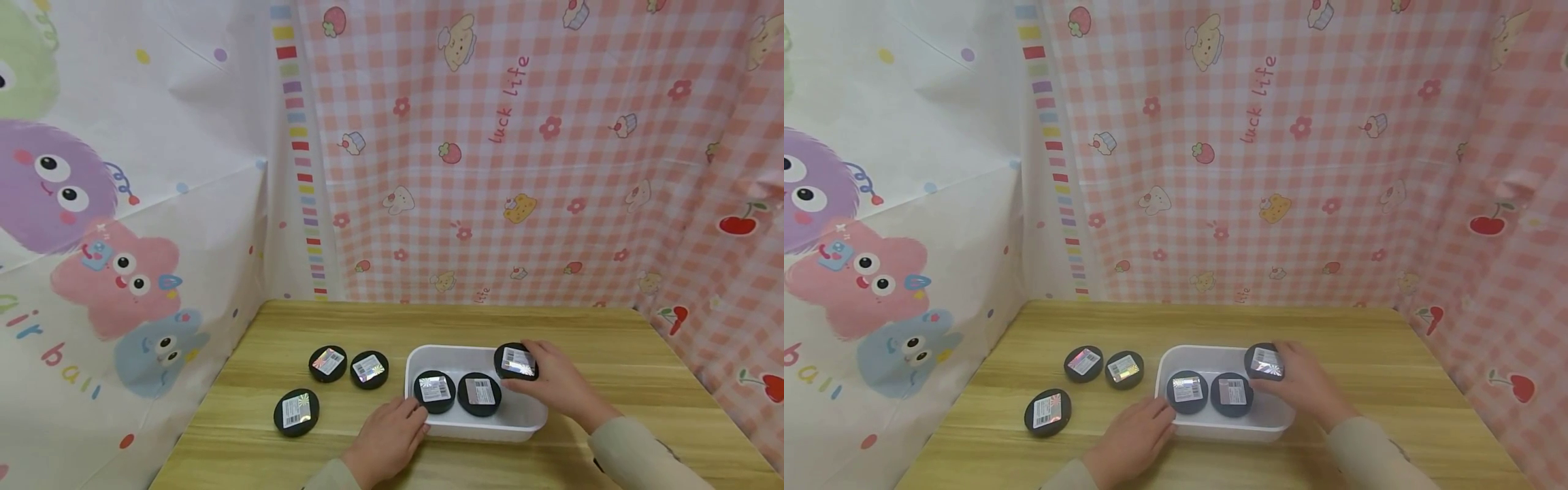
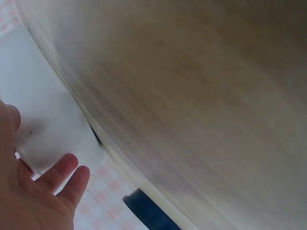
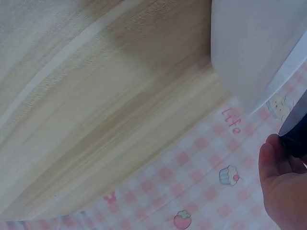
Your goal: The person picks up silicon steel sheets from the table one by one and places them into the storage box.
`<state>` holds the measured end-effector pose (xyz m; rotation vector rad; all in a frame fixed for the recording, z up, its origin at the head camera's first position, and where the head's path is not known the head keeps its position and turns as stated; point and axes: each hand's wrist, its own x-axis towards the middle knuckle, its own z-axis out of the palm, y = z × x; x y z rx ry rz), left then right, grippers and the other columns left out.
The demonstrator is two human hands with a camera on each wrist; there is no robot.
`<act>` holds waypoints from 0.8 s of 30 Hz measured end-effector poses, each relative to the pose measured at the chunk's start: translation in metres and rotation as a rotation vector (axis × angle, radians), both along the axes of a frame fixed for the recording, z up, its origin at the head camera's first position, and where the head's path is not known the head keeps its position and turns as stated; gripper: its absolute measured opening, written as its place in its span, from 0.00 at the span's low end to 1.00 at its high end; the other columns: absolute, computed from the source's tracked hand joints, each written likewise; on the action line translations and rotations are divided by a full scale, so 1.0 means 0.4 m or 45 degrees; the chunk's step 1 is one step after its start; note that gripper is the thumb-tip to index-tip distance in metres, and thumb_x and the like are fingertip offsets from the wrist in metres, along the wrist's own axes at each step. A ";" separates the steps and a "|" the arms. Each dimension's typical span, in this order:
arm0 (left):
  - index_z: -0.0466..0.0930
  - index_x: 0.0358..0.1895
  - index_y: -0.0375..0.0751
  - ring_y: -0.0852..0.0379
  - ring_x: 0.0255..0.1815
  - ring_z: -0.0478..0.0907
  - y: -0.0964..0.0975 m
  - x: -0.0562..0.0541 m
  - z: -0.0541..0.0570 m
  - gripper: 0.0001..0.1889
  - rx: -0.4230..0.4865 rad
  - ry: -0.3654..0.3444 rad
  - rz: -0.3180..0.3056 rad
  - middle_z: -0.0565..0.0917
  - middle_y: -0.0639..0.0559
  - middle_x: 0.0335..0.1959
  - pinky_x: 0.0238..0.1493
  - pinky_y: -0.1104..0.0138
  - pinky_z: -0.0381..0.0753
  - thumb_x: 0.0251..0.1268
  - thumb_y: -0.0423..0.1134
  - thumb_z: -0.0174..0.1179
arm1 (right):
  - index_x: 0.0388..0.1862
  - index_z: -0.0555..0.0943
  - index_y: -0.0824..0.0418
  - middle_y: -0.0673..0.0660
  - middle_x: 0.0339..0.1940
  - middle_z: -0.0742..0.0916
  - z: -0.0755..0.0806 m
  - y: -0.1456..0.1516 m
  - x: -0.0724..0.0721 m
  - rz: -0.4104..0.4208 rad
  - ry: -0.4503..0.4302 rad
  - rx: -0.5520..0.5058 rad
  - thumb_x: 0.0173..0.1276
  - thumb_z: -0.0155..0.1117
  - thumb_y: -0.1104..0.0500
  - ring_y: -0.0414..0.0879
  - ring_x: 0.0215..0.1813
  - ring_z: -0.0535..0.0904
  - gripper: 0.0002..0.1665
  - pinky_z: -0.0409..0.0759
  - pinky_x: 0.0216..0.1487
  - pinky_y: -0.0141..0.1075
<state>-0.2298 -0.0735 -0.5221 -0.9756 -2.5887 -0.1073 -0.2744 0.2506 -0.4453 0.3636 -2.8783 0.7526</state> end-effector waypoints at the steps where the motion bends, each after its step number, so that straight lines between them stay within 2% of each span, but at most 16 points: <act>1: 0.73 0.44 0.53 0.59 0.44 0.74 -0.001 0.000 -0.001 0.09 -0.001 -0.001 0.000 0.76 0.59 0.42 0.45 0.66 0.78 0.81 0.50 0.47 | 0.68 0.71 0.73 0.71 0.61 0.80 0.001 -0.005 -0.002 0.005 -0.003 -0.001 0.54 0.79 0.37 0.66 0.60 0.78 0.55 0.77 0.59 0.61; 11: 0.74 0.44 0.53 0.59 0.45 0.74 -0.004 0.003 0.003 0.09 -0.003 -0.020 0.002 0.76 0.59 0.42 0.45 0.66 0.78 0.80 0.50 0.48 | 0.69 0.70 0.72 0.70 0.63 0.79 0.020 -0.064 -0.013 0.048 -0.067 -0.001 0.53 0.79 0.37 0.65 0.62 0.77 0.57 0.77 0.60 0.59; 20: 0.73 0.44 0.53 0.59 0.45 0.74 -0.002 0.004 0.010 0.08 0.003 0.012 -0.017 0.76 0.59 0.42 0.46 0.66 0.78 0.80 0.49 0.48 | 0.70 0.69 0.71 0.68 0.64 0.78 0.016 -0.088 -0.019 0.072 -0.121 -0.011 0.53 0.78 0.37 0.64 0.63 0.77 0.57 0.76 0.63 0.60; 24: 0.74 0.44 0.53 0.59 0.46 0.75 -0.002 0.004 0.011 0.09 -0.002 -0.012 -0.006 0.76 0.59 0.43 0.47 0.66 0.79 0.81 0.50 0.47 | 0.71 0.69 0.70 0.68 0.66 0.77 0.017 -0.093 -0.022 0.070 -0.142 0.004 0.53 0.78 0.36 0.64 0.65 0.76 0.57 0.75 0.64 0.61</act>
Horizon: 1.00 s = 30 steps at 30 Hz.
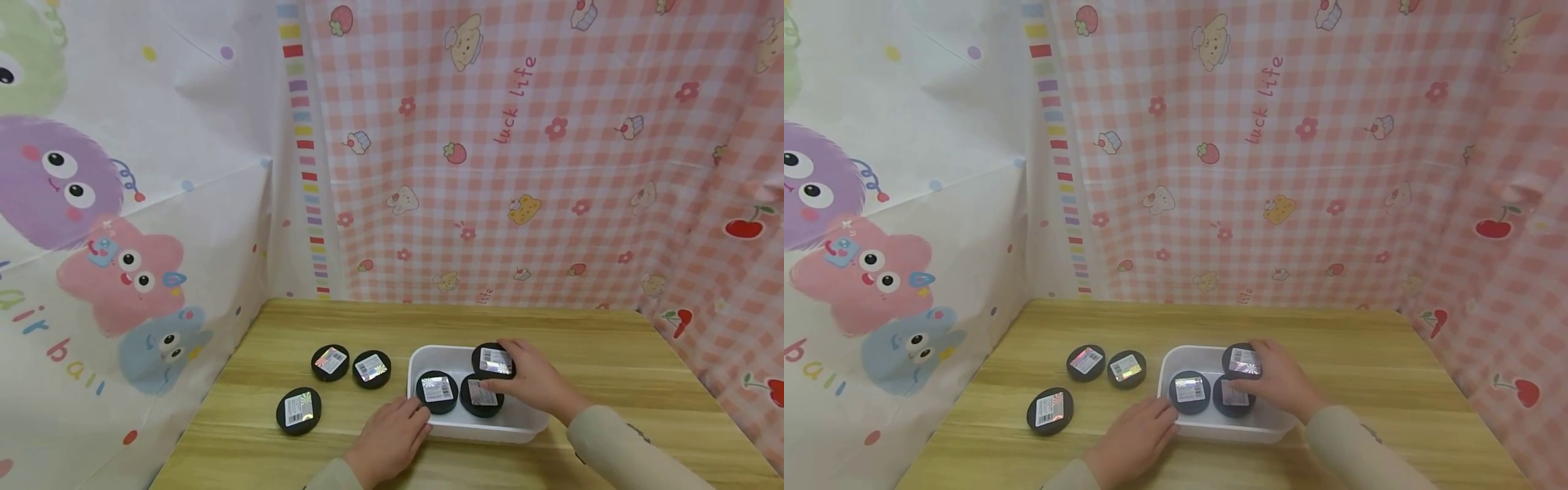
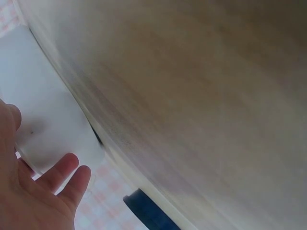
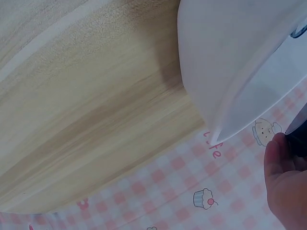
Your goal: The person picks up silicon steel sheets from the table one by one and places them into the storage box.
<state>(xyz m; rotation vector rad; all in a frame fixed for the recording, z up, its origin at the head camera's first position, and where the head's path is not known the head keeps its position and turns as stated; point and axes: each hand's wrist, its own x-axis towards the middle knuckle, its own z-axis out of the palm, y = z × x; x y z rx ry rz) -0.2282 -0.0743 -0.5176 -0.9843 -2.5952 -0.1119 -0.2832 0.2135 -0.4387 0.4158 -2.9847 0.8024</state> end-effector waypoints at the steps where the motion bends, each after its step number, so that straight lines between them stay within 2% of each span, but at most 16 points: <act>1: 0.74 0.44 0.53 0.59 0.46 0.75 0.000 -0.001 0.000 0.09 -0.001 -0.009 0.002 0.76 0.59 0.43 0.47 0.66 0.79 0.81 0.50 0.47 | 0.71 0.69 0.70 0.69 0.66 0.77 -0.001 -0.001 -0.001 0.003 0.003 0.007 0.53 0.78 0.36 0.65 0.65 0.75 0.58 0.75 0.64 0.61; 9: 0.74 0.45 0.53 0.58 0.46 0.75 -0.002 -0.003 -0.008 0.10 -0.016 -0.021 0.003 0.76 0.59 0.42 0.48 0.66 0.79 0.81 0.50 0.46 | 0.70 0.70 0.71 0.68 0.64 0.79 -0.017 -0.006 -0.015 0.074 0.091 0.035 0.53 0.79 0.38 0.65 0.65 0.76 0.56 0.74 0.65 0.61; 16: 0.74 0.46 0.54 0.59 0.46 0.75 -0.002 -0.011 -0.017 0.10 -0.017 -0.011 0.002 0.76 0.59 0.43 0.48 0.65 0.79 0.81 0.51 0.45 | 0.70 0.70 0.70 0.68 0.65 0.79 -0.013 -0.024 -0.029 0.108 0.087 0.067 0.52 0.80 0.38 0.63 0.65 0.76 0.57 0.74 0.65 0.60; 22: 0.73 0.45 0.53 0.59 0.45 0.75 0.001 -0.008 -0.009 0.09 -0.020 -0.021 0.002 0.76 0.59 0.42 0.46 0.66 0.78 0.81 0.51 0.46 | 0.71 0.70 0.69 0.68 0.68 0.77 -0.008 -0.042 -0.037 0.140 0.061 0.108 0.51 0.80 0.38 0.64 0.68 0.74 0.57 0.72 0.67 0.60; 30: 0.74 0.43 0.53 0.59 0.44 0.75 -0.001 -0.008 -0.016 0.08 0.004 0.056 -0.006 0.76 0.59 0.41 0.44 0.67 0.78 0.80 0.50 0.49 | 0.72 0.70 0.66 0.65 0.69 0.77 -0.007 -0.071 -0.044 0.169 0.016 0.150 0.51 0.79 0.35 0.61 0.67 0.75 0.58 0.75 0.66 0.58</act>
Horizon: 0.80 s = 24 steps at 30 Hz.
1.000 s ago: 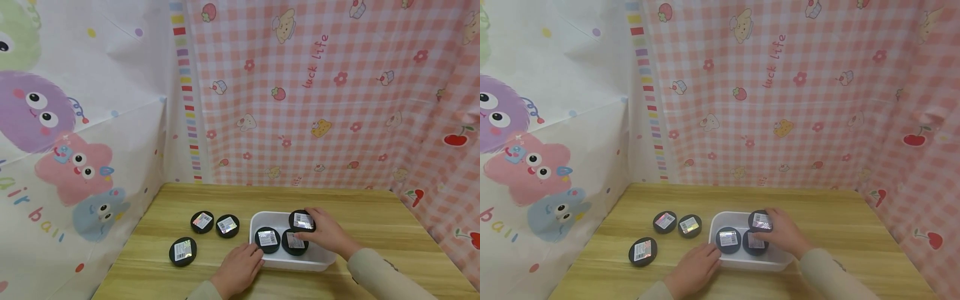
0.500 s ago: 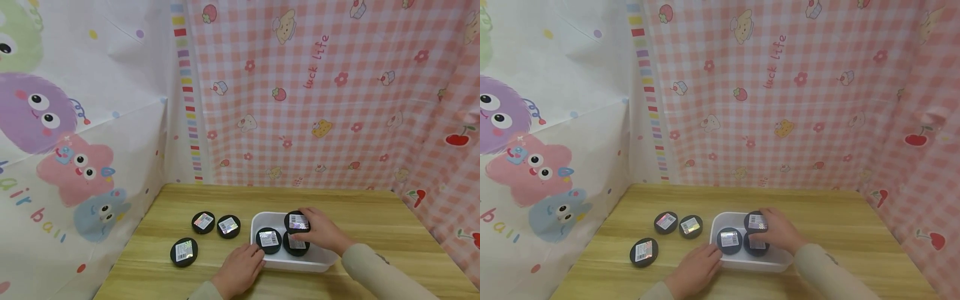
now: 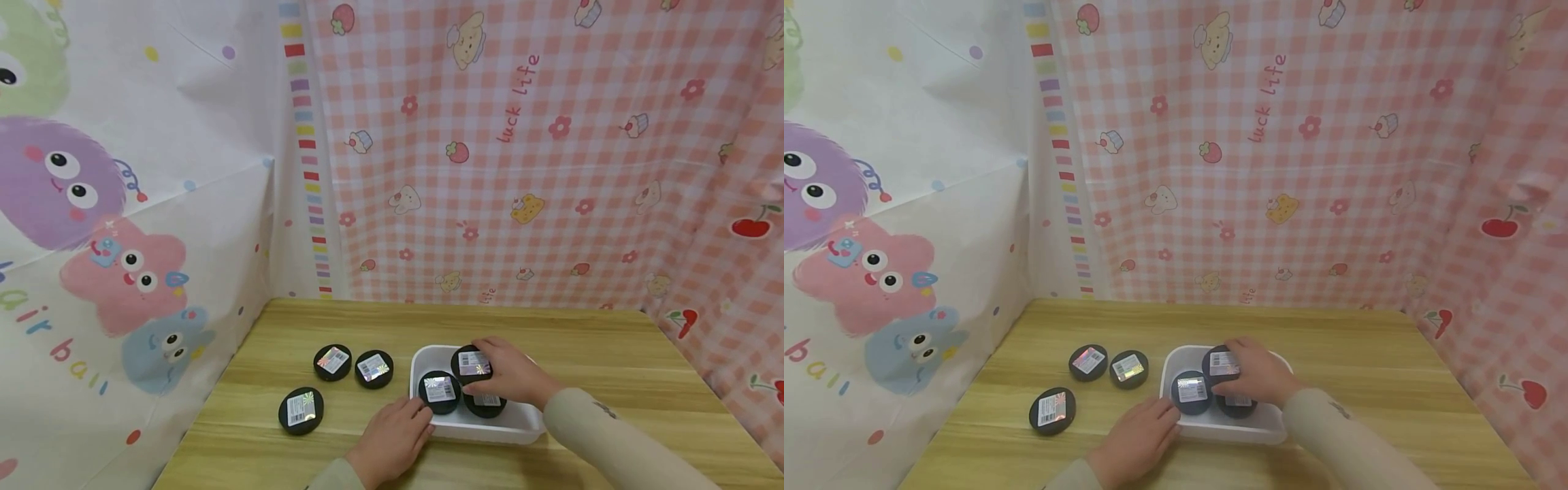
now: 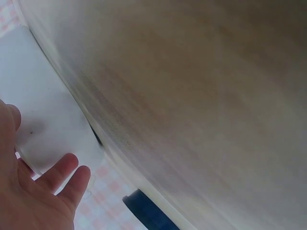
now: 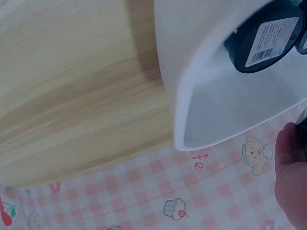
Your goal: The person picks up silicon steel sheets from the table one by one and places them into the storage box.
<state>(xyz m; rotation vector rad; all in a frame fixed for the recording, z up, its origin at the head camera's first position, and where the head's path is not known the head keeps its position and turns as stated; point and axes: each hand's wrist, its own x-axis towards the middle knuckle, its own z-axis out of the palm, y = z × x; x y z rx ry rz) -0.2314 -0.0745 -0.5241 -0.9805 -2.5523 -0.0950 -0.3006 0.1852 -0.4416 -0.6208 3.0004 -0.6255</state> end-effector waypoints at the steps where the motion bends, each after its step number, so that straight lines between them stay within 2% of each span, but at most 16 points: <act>1: 0.74 0.43 0.53 0.59 0.44 0.75 0.000 -0.001 -0.002 0.08 0.003 0.011 -0.001 0.76 0.59 0.41 0.43 0.67 0.78 0.79 0.50 0.49 | 0.72 0.70 0.65 0.65 0.69 0.77 0.001 -0.004 -0.001 0.005 -0.003 0.006 0.51 0.79 0.35 0.61 0.67 0.75 0.57 0.75 0.65 0.57; 5: 0.73 0.42 0.53 0.59 0.44 0.75 -0.001 -0.005 -0.007 0.08 0.012 0.032 -0.007 0.76 0.59 0.40 0.43 0.67 0.78 0.79 0.50 0.50 | 0.72 0.71 0.64 0.63 0.69 0.77 0.003 -0.019 -0.005 0.037 -0.011 0.042 0.51 0.79 0.36 0.59 0.67 0.76 0.56 0.76 0.65 0.55; 14: 0.74 0.42 0.53 0.59 0.43 0.75 -0.002 -0.002 0.002 0.08 0.016 0.026 -0.008 0.76 0.60 0.40 0.42 0.67 0.77 0.79 0.50 0.49 | 0.72 0.71 0.63 0.61 0.70 0.77 -0.001 -0.047 -0.005 0.094 -0.036 0.064 0.51 0.79 0.37 0.57 0.68 0.75 0.55 0.74 0.67 0.54; 24: 0.74 0.43 0.53 0.59 0.45 0.75 0.000 0.005 0.011 0.08 0.005 0.009 -0.005 0.77 0.59 0.41 0.44 0.66 0.78 0.80 0.50 0.49 | 0.71 0.72 0.64 0.60 0.66 0.79 -0.001 -0.074 -0.014 0.246 -0.007 0.153 0.51 0.79 0.37 0.54 0.65 0.77 0.55 0.75 0.67 0.52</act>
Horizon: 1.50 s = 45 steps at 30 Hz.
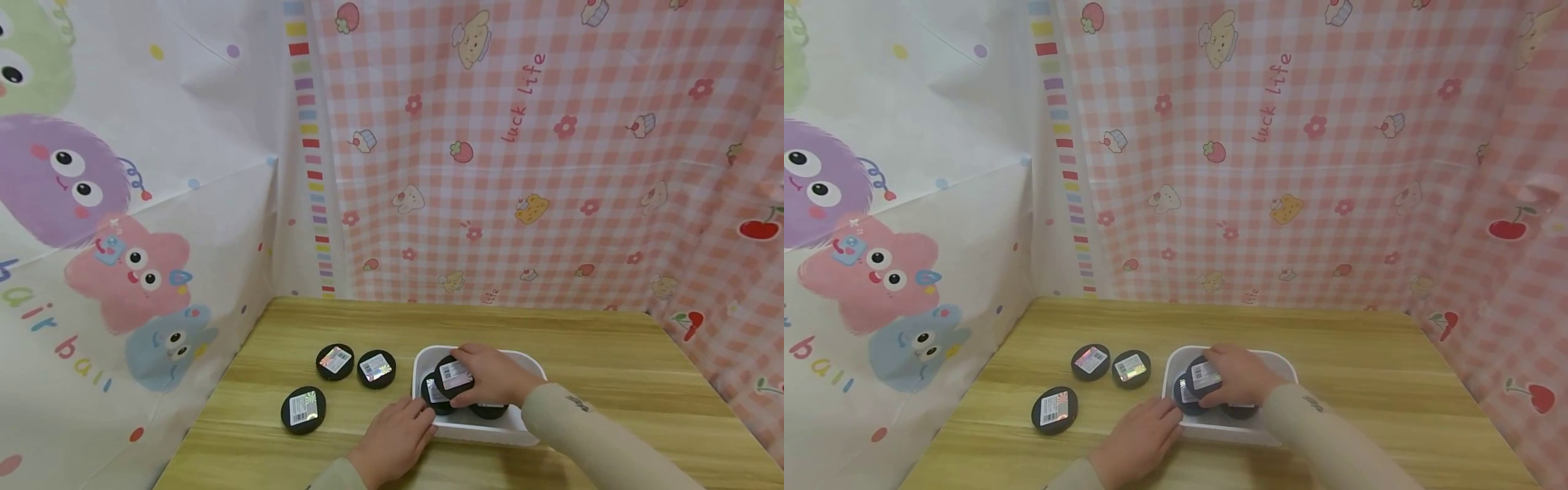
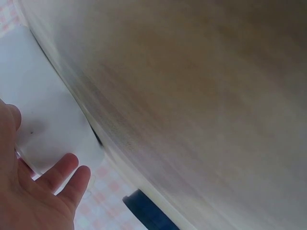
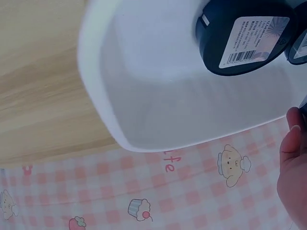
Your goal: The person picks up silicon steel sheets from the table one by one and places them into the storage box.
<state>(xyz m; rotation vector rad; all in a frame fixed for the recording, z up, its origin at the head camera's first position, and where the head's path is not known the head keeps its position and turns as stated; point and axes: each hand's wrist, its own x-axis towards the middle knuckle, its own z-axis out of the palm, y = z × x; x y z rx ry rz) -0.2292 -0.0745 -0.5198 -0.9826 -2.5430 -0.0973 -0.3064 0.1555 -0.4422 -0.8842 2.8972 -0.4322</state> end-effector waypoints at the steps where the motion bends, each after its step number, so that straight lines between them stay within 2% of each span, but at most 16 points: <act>1: 0.74 0.43 0.53 0.59 0.45 0.76 0.000 0.000 -0.001 0.08 -0.001 0.000 0.001 0.77 0.59 0.41 0.44 0.66 0.78 0.80 0.50 0.49 | 0.71 0.71 0.65 0.60 0.66 0.79 0.000 -0.001 0.000 0.016 0.006 0.003 0.51 0.79 0.36 0.55 0.65 0.77 0.56 0.75 0.67 0.52; 9: 0.74 0.44 0.53 0.59 0.45 0.75 -0.001 -0.005 -0.006 0.09 -0.001 0.009 0.001 0.77 0.59 0.42 0.43 0.67 0.78 0.80 0.50 0.48 | 0.70 0.72 0.66 0.61 0.66 0.80 -0.005 -0.010 -0.007 0.124 0.097 0.074 0.51 0.78 0.34 0.57 0.66 0.77 0.56 0.75 0.66 0.52; 13: 0.74 0.44 0.53 0.59 0.45 0.75 -0.001 -0.001 -0.001 0.08 -0.002 0.012 0.002 0.77 0.59 0.41 0.43 0.66 0.78 0.79 0.49 0.49 | 0.70 0.72 0.65 0.61 0.67 0.80 -0.013 -0.017 -0.013 0.148 0.093 0.122 0.52 0.77 0.34 0.58 0.67 0.77 0.55 0.74 0.67 0.54; 23: 0.74 0.44 0.53 0.59 0.46 0.75 -0.002 -0.001 0.006 0.09 -0.004 -0.023 0.011 0.77 0.59 0.42 0.44 0.66 0.78 0.80 0.50 0.48 | 0.72 0.71 0.63 0.59 0.71 0.78 -0.023 -0.032 -0.025 0.125 0.047 0.175 0.53 0.76 0.33 0.57 0.70 0.75 0.55 0.72 0.69 0.57; 35: 0.75 0.44 0.52 0.59 0.46 0.75 -0.003 0.003 0.002 0.10 -0.003 -0.026 0.000 0.77 0.58 0.42 0.46 0.66 0.78 0.81 0.50 0.46 | 0.67 0.75 0.63 0.56 0.63 0.82 -0.040 -0.041 -0.027 0.182 0.127 0.173 0.50 0.78 0.37 0.54 0.62 0.80 0.51 0.76 0.65 0.51; 41: 0.74 0.43 0.53 0.59 0.45 0.75 -0.002 0.001 0.001 0.09 0.008 0.009 0.002 0.77 0.58 0.42 0.43 0.66 0.78 0.80 0.49 0.48 | 0.68 0.75 0.61 0.56 0.65 0.81 -0.039 -0.044 -0.030 0.158 0.071 0.188 0.50 0.79 0.37 0.54 0.65 0.78 0.51 0.74 0.67 0.54; 45: 0.74 0.42 0.53 0.59 0.45 0.76 -0.002 0.002 0.002 0.08 0.015 0.024 -0.002 0.77 0.58 0.41 0.43 0.66 0.78 0.80 0.49 0.49 | 0.67 0.75 0.61 0.56 0.64 0.82 -0.036 -0.044 -0.030 0.168 0.073 0.189 0.50 0.79 0.38 0.54 0.65 0.78 0.50 0.74 0.66 0.54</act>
